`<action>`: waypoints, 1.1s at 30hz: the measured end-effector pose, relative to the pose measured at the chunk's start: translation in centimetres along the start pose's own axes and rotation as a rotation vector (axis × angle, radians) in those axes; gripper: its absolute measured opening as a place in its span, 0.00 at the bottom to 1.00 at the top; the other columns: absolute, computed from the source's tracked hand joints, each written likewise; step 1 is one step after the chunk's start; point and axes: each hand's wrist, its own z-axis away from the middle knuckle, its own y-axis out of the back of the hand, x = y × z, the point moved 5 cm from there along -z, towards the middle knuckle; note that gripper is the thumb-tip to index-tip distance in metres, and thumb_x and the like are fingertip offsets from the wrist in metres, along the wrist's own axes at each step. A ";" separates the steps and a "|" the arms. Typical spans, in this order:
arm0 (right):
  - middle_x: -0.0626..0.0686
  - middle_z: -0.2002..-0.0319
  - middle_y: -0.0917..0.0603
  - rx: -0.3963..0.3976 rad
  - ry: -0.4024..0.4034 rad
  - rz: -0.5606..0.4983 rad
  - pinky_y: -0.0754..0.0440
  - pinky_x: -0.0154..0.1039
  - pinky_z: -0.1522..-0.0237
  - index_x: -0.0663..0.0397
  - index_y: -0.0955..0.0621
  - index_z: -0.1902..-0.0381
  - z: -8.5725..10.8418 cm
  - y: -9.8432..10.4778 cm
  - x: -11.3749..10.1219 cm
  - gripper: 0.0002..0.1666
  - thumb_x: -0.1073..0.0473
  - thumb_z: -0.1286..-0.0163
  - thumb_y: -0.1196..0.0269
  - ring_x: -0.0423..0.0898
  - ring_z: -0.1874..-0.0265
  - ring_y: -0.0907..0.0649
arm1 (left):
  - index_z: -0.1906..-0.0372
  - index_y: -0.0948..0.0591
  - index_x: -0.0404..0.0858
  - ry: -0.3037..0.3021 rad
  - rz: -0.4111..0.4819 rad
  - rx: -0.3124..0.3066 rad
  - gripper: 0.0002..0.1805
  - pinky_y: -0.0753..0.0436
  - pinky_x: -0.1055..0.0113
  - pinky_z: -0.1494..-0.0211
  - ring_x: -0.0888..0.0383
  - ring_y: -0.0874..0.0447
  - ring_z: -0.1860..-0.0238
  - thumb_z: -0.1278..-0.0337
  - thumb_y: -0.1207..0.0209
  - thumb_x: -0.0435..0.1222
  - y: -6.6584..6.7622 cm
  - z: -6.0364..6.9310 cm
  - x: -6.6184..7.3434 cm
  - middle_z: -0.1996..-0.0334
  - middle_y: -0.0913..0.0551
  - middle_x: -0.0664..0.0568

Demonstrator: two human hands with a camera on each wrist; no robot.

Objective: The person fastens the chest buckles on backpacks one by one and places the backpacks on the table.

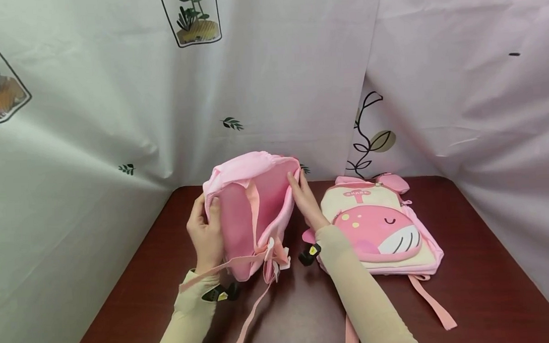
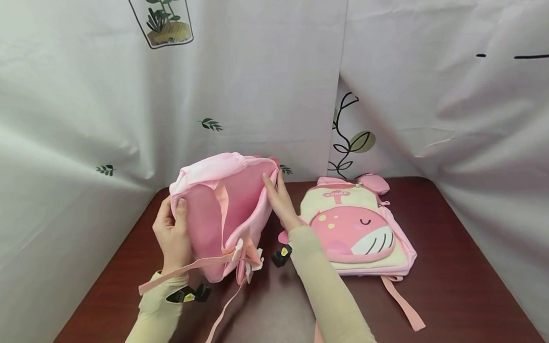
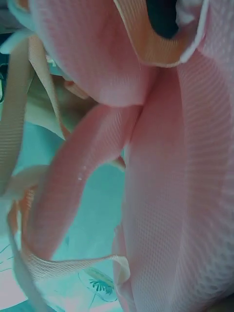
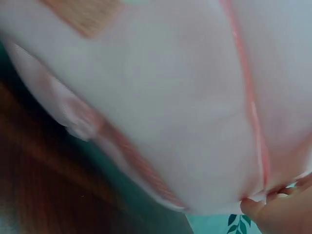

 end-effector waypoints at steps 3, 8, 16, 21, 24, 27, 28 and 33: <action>0.46 0.19 0.57 -0.020 0.006 -0.016 0.54 0.52 0.23 0.37 0.60 0.18 0.5 -0.3 0.1 0.54 0.27 0.28 0.49 0.46 0.21 0.53 | 0.44 0.19 0.28 -0.004 0.044 0.004 0.14 0.24 0.72 0.57 0.59 0.23 0.60 0.28 0.43 0.31 0.1 0.3 -0.2 0.57 0.16 0.56; 0.46 0.19 0.57 -0.043 0.006 -0.039 0.52 0.49 0.23 0.34 0.61 0.18 0.8 -0.9 0.5 0.56 0.27 0.30 0.45 0.45 0.22 0.51 | 0.40 0.23 0.28 0.057 0.086 -0.062 0.16 0.24 0.71 0.55 0.56 0.25 0.57 0.26 0.45 0.32 0.1 0.2 -0.7 0.54 0.19 0.53; 0.47 0.18 0.59 -0.077 -0.070 -0.052 0.53 0.52 0.23 0.36 0.63 0.18 1.5 -1.7 1.9 0.61 0.26 0.33 0.43 0.47 0.21 0.54 | 0.33 0.29 0.39 0.268 0.154 -0.257 0.22 0.20 0.70 0.54 0.54 0.24 0.52 0.28 0.43 0.34 0.9 -1.0 -1.3 0.46 0.22 0.48; 0.51 0.19 0.57 -0.075 -0.078 -0.034 0.52 0.56 0.24 0.42 0.61 0.18 1.9 -2.3 2.7 0.64 0.24 0.35 0.42 0.50 0.21 0.53 | 0.32 0.30 0.38 0.263 -0.049 -0.411 0.23 0.23 0.73 0.50 0.56 0.25 0.49 0.28 0.43 0.35 2.2 -2.5 -1.4 0.44 0.25 0.51; 0.56 0.19 0.57 -0.078 -0.030 0.046 0.52 0.57 0.24 0.45 0.59 0.18 2.0 -2.9 3.3 0.64 0.23 0.35 0.42 0.54 0.21 0.54 | 0.31 0.32 0.38 0.266 -0.167 -0.469 0.25 0.23 0.75 0.51 0.59 0.25 0.50 0.27 0.43 0.38 3.2 -3.2 -1.9 0.45 0.26 0.53; 0.60 0.19 0.57 -0.079 -0.008 0.114 0.53 0.59 0.25 0.46 0.58 0.18 2.1 -3.7 3.7 0.65 0.24 0.36 0.41 0.57 0.21 0.56 | 0.31 0.33 0.39 0.281 -0.208 -0.494 0.25 0.22 0.76 0.54 0.62 0.24 0.52 0.27 0.43 0.39 4.1 -3.5 -2.6 0.46 0.26 0.55; 0.60 0.19 0.57 -0.078 -0.009 0.123 0.53 0.60 0.25 0.45 0.58 0.18 2.2 -3.9 3.8 0.64 0.24 0.36 0.40 0.57 0.21 0.57 | 0.31 0.33 0.39 0.287 -0.208 -0.497 0.25 0.22 0.76 0.54 0.62 0.23 0.53 0.27 0.43 0.39 4.3 -3.5 -2.8 0.47 0.26 0.55; 0.61 0.20 0.56 -0.045 -0.005 0.143 0.54 0.63 0.26 0.47 0.56 0.18 2.3 -4.6 3.9 0.63 0.28 0.36 0.38 0.60 0.21 0.60 | 0.33 0.32 0.39 0.323 -0.134 -0.499 0.23 0.19 0.74 0.56 0.62 0.21 0.55 0.27 0.43 0.37 4.8 -3.4 -3.5 0.48 0.24 0.54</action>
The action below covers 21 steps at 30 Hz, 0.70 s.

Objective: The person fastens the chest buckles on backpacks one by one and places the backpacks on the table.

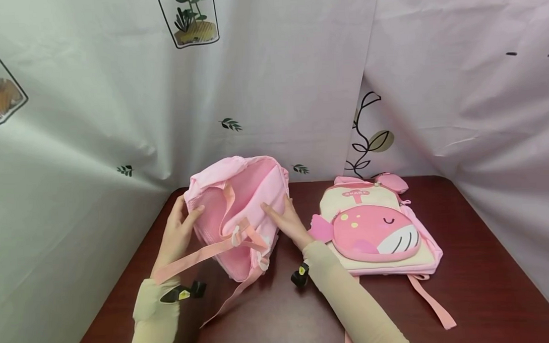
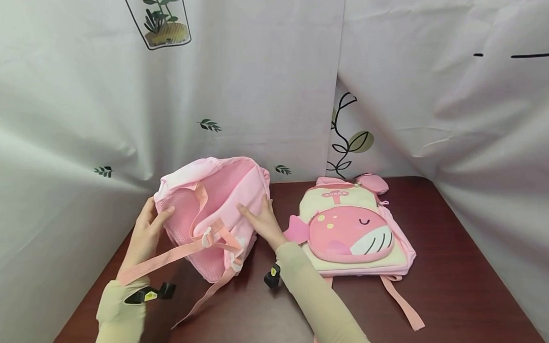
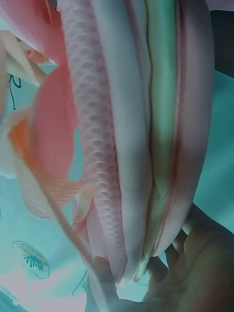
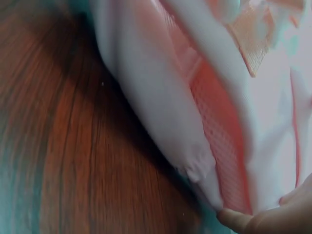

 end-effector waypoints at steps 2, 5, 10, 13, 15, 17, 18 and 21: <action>0.62 0.20 0.56 0.005 -0.011 0.002 0.54 0.63 0.26 0.51 0.56 0.18 0.1 -0.1 -0.1 0.65 0.29 0.36 0.37 0.60 0.22 0.61 | 0.33 0.32 0.40 0.009 0.027 0.001 0.22 0.18 0.74 0.57 0.61 0.21 0.56 0.26 0.44 0.37 0.1 0.0 -0.2 0.48 0.24 0.53; 0.62 0.20 0.56 -0.007 -0.029 0.005 0.55 0.61 0.25 0.55 0.57 0.18 0.3 -0.2 -0.1 0.67 0.29 0.37 0.36 0.60 0.22 0.61 | 0.32 0.32 0.43 0.044 0.062 0.010 0.22 0.18 0.73 0.57 0.61 0.21 0.56 0.26 0.44 0.38 0.3 0.1 -0.6 0.48 0.25 0.53; 0.63 0.20 0.57 -0.038 -0.040 0.047 0.54 0.58 0.24 0.58 0.59 0.19 0.5 -0.6 0.6 0.70 0.29 0.38 0.34 0.59 0.22 0.60 | 0.32 0.34 0.48 0.102 0.210 0.006 0.22 0.17 0.72 0.55 0.60 0.21 0.53 0.25 0.46 0.40 0.5 0.2 -2.0 0.46 0.26 0.52; 0.66 0.21 0.60 -0.043 -0.040 0.077 0.54 0.57 0.24 0.61 0.60 0.20 0.6 -0.7 0.8 0.71 0.29 0.39 0.34 0.59 0.22 0.60 | 0.33 0.35 0.47 0.096 0.357 0.009 0.19 0.18 0.71 0.53 0.60 0.23 0.52 0.23 0.49 0.36 0.4 0.2 -3.0 0.46 0.28 0.50; 0.68 0.21 0.62 -0.044 -0.038 0.090 0.53 0.58 0.24 0.61 0.61 0.20 0.6 -0.8 0.8 0.72 0.30 0.39 0.33 0.60 0.22 0.59 | 0.35 0.34 0.46 0.086 0.456 0.023 0.17 0.19 0.71 0.51 0.60 0.24 0.51 0.22 0.52 0.33 0.3 0.1 -3.6 0.46 0.28 0.51; 0.69 0.22 0.63 -0.042 -0.038 0.118 0.52 0.59 0.25 0.62 0.60 0.20 0.5 -0.9 0.9 0.72 0.30 0.40 0.33 0.61 0.22 0.59 | 0.36 0.34 0.46 0.082 0.535 0.032 0.16 0.21 0.71 0.49 0.61 0.25 0.50 0.22 0.55 0.30 0.1 0.1 -4.1 0.46 0.29 0.51; 0.69 0.22 0.63 -0.038 -0.040 0.134 0.52 0.59 0.25 0.62 0.60 0.20 0.5 -0.9 1.0 0.72 0.29 0.40 0.33 0.62 0.22 0.59 | 0.37 0.34 0.45 0.086 0.564 0.040 0.16 0.22 0.71 0.48 0.61 0.25 0.49 0.22 0.56 0.29 0.0 0.1 -4.3 0.46 0.28 0.52; 0.70 0.22 0.64 -0.014 -0.045 0.187 0.52 0.61 0.25 0.62 0.59 0.20 0.2 -0.8 1.2 0.72 0.29 0.41 0.33 0.64 0.22 0.59 | 0.39 0.36 0.45 0.109 0.609 0.033 0.15 0.24 0.71 0.44 0.62 0.27 0.46 0.21 0.57 0.29 -0.5 0.3 -4.9 0.44 0.29 0.53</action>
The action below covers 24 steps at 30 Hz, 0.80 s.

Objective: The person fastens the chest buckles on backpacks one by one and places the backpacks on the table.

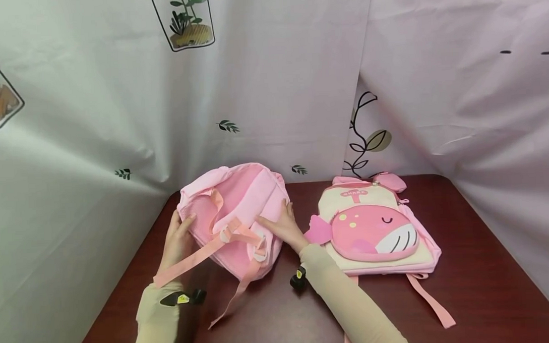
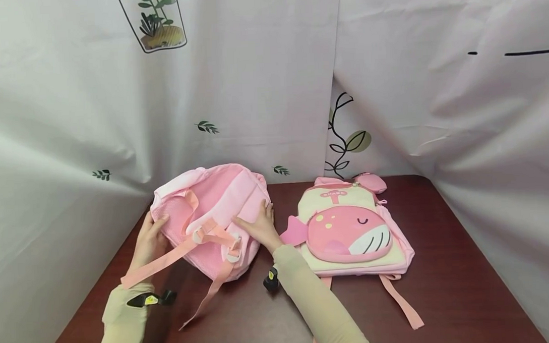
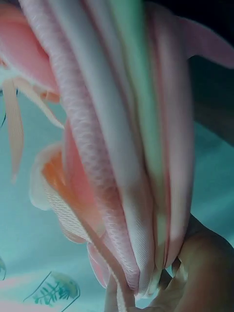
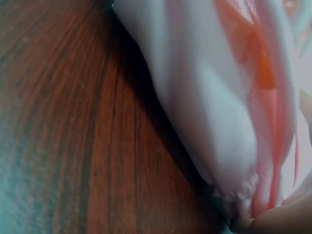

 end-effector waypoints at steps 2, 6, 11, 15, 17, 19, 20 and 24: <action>0.70 0.22 0.63 0.013 -0.004 0.020 0.53 0.62 0.25 0.61 0.58 0.20 -0.1 0.0 0.2 0.72 0.30 0.41 0.32 0.65 0.23 0.59 | 0.39 0.36 0.46 0.020 0.008 0.008 0.14 0.25 0.71 0.42 0.62 0.27 0.44 0.21 0.57 0.30 0.1 0.3 -0.5 0.43 0.30 0.54; 0.69 0.21 0.63 0.031 0.005 0.032 0.53 0.64 0.26 0.60 0.58 0.19 -0.3 0.0 0.4 0.72 0.31 0.42 0.31 0.66 0.23 0.60 | 0.39 0.37 0.46 0.075 -0.028 0.035 0.14 0.23 0.70 0.45 0.61 0.26 0.46 0.22 0.53 0.32 0.8 0.5 -1.0 0.44 0.30 0.52; 0.68 0.21 0.64 0.035 0.018 0.076 0.55 0.65 0.26 0.58 0.58 0.19 -0.2 0.0 0.5 0.72 0.31 0.42 0.30 0.65 0.23 0.62 | 0.44 0.36 0.44 0.211 -0.163 0.050 0.12 0.20 0.70 0.52 0.63 0.23 0.54 0.24 0.49 0.33 2.7 0.9 -1.4 0.51 0.30 0.53; 0.67 0.21 0.64 0.050 0.045 0.117 0.54 0.66 0.27 0.59 0.58 0.19 -0.3 0.0 0.5 0.73 0.33 0.43 0.29 0.65 0.23 0.62 | 0.42 0.37 0.38 0.317 -0.297 0.023 0.16 0.19 0.70 0.52 0.64 0.21 0.57 0.26 0.47 0.33 4.0 1.4 -1.8 0.53 0.28 0.54; 0.67 0.21 0.63 0.061 0.061 0.138 0.54 0.66 0.27 0.59 0.58 0.19 -0.3 0.1 0.4 0.72 0.34 0.43 0.28 0.65 0.22 0.61 | 0.37 0.39 0.33 0.359 -0.392 0.007 0.21 0.19 0.71 0.51 0.66 0.20 0.56 0.26 0.46 0.34 4.6 1.6 -2.0 0.52 0.27 0.53; 0.66 0.20 0.63 0.065 0.071 0.160 0.54 0.65 0.26 0.59 0.57 0.19 -0.1 0.1 0.3 0.72 0.34 0.43 0.28 0.64 0.22 0.62 | 0.33 0.41 0.29 0.399 -0.490 -0.007 0.28 0.20 0.73 0.50 0.67 0.20 0.57 0.27 0.45 0.35 5.1 1.9 -2.3 0.50 0.26 0.49; 0.66 0.20 0.63 0.067 0.080 0.171 0.54 0.64 0.26 0.60 0.57 0.19 -0.1 0.1 0.2 0.72 0.34 0.43 0.28 0.64 0.22 0.62 | 0.31 0.42 0.27 0.417 -0.546 -0.016 0.30 0.21 0.73 0.50 0.67 0.20 0.56 0.28 0.44 0.36 5.4 2.0 -2.5 0.49 0.25 0.47; 0.64 0.20 0.63 0.061 0.096 0.208 0.53 0.61 0.25 0.61 0.57 0.20 0.1 0.1 0.2 0.72 0.34 0.43 0.28 0.63 0.22 0.61 | 0.31 0.41 0.22 0.459 -0.699 -0.059 0.35 0.19 0.65 0.46 0.62 0.19 0.55 0.30 0.42 0.38 6.2 2.5 -3.1 0.46 0.22 0.38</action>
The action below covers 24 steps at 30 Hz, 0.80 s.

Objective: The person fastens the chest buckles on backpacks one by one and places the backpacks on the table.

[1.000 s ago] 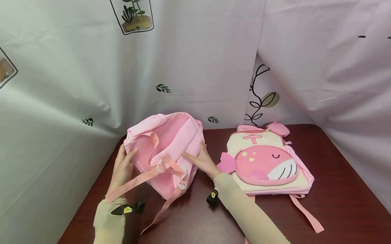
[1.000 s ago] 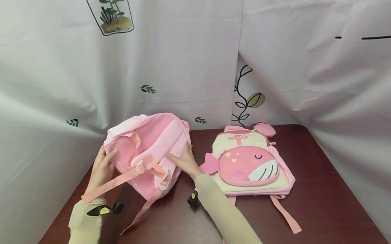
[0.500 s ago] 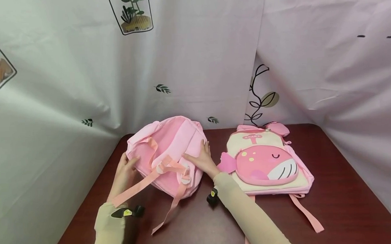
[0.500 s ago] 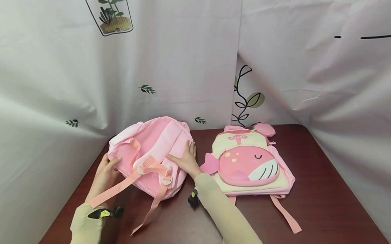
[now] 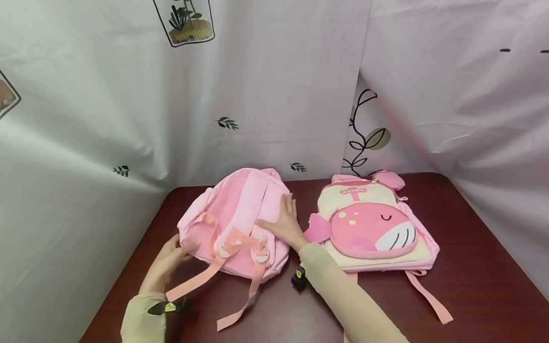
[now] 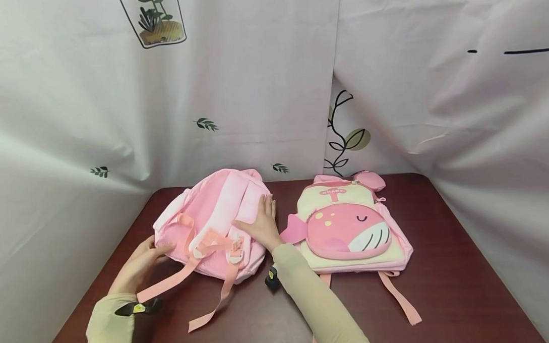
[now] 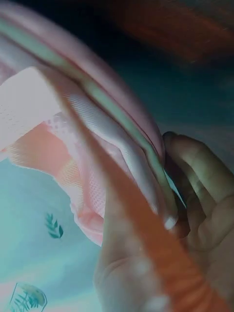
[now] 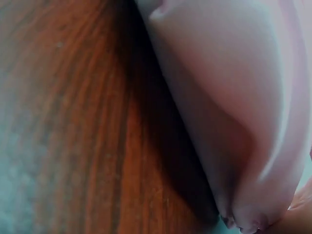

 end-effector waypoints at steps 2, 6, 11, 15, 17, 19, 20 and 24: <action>0.63 0.20 0.64 -0.008 0.008 0.013 0.53 0.60 0.25 0.61 0.57 0.20 0.1 0.0 -0.1 0.72 0.34 0.42 0.28 0.63 0.22 0.61 | 0.31 0.40 0.21 0.008 -0.045 -0.012 0.35 0.19 0.59 0.43 0.58 0.18 0.53 0.30 0.42 0.40 0.1 0.2 -0.5 0.46 0.22 0.36; 0.62 0.20 0.65 -0.024 0.034 0.036 0.54 0.59 0.24 0.63 0.57 0.20 0.2 0.0 -0.3 0.71 0.34 0.41 0.29 0.63 0.22 0.61 | 0.33 0.37 0.20 0.016 -0.110 -0.030 0.36 0.17 0.55 0.44 0.55 0.17 0.53 0.32 0.41 0.43 0.3 0.5 -1.3 0.49 0.19 0.37; 0.64 0.20 0.63 -0.063 0.065 0.064 0.55 0.59 0.24 0.66 0.55 0.21 0.4 0.1 -0.4 0.70 0.33 0.41 0.30 0.63 0.22 0.61 | 0.42 0.28 0.20 0.048 -0.205 -0.044 0.32 0.16 0.63 0.56 0.56 0.19 0.62 0.36 0.37 0.44 0.4 0.9 -2.0 0.62 0.18 0.47; 0.67 0.21 0.58 -0.119 0.055 0.082 0.56 0.58 0.24 0.69 0.52 0.22 0.8 0.3 -0.2 0.69 0.33 0.40 0.31 0.63 0.22 0.60 | 0.47 0.24 0.22 0.048 -0.320 -0.053 0.30 0.16 0.59 0.57 0.52 0.20 0.62 0.39 0.34 0.46 0.5 1.4 -1.9 0.65 0.19 0.45; 0.67 0.21 0.57 -0.138 0.051 0.090 0.56 0.58 0.24 0.69 0.51 0.22 0.9 0.4 -0.2 0.68 0.33 0.40 0.31 0.63 0.22 0.59 | 0.43 0.25 0.21 0.027 -0.414 -0.044 0.36 0.17 0.52 0.50 0.44 0.18 0.56 0.40 0.34 0.50 0.6 1.6 -1.6 0.57 0.18 0.36; 0.67 0.21 0.57 -0.147 0.052 0.099 0.55 0.57 0.24 0.69 0.50 0.22 0.9 0.4 -0.2 0.68 0.32 0.40 0.31 0.63 0.22 0.59 | 0.38 0.30 0.18 0.005 -0.500 -0.037 0.44 0.21 0.45 0.44 0.35 0.21 0.47 0.41 0.35 0.53 0.7 1.6 -1.3 0.48 0.22 0.27; 0.66 0.21 0.57 -0.150 0.051 0.102 0.55 0.57 0.24 0.69 0.50 0.22 0.9 0.4 -0.2 0.68 0.32 0.40 0.31 0.63 0.22 0.59 | 0.35 0.34 0.18 -0.012 -0.518 -0.034 0.47 0.24 0.41 0.39 0.32 0.25 0.41 0.42 0.34 0.54 0.7 1.6 -1.2 0.42 0.26 0.24; 0.66 0.21 0.58 -0.166 0.045 0.108 0.56 0.58 0.24 0.69 0.50 0.22 1.3 0.2 -0.1 0.67 0.32 0.40 0.31 0.64 0.22 0.59 | 0.24 0.52 0.22 -0.090 -0.492 -0.026 0.59 0.42 0.32 0.30 0.27 0.47 0.28 0.46 0.30 0.48 0.4 1.3 -1.2 0.28 0.47 0.21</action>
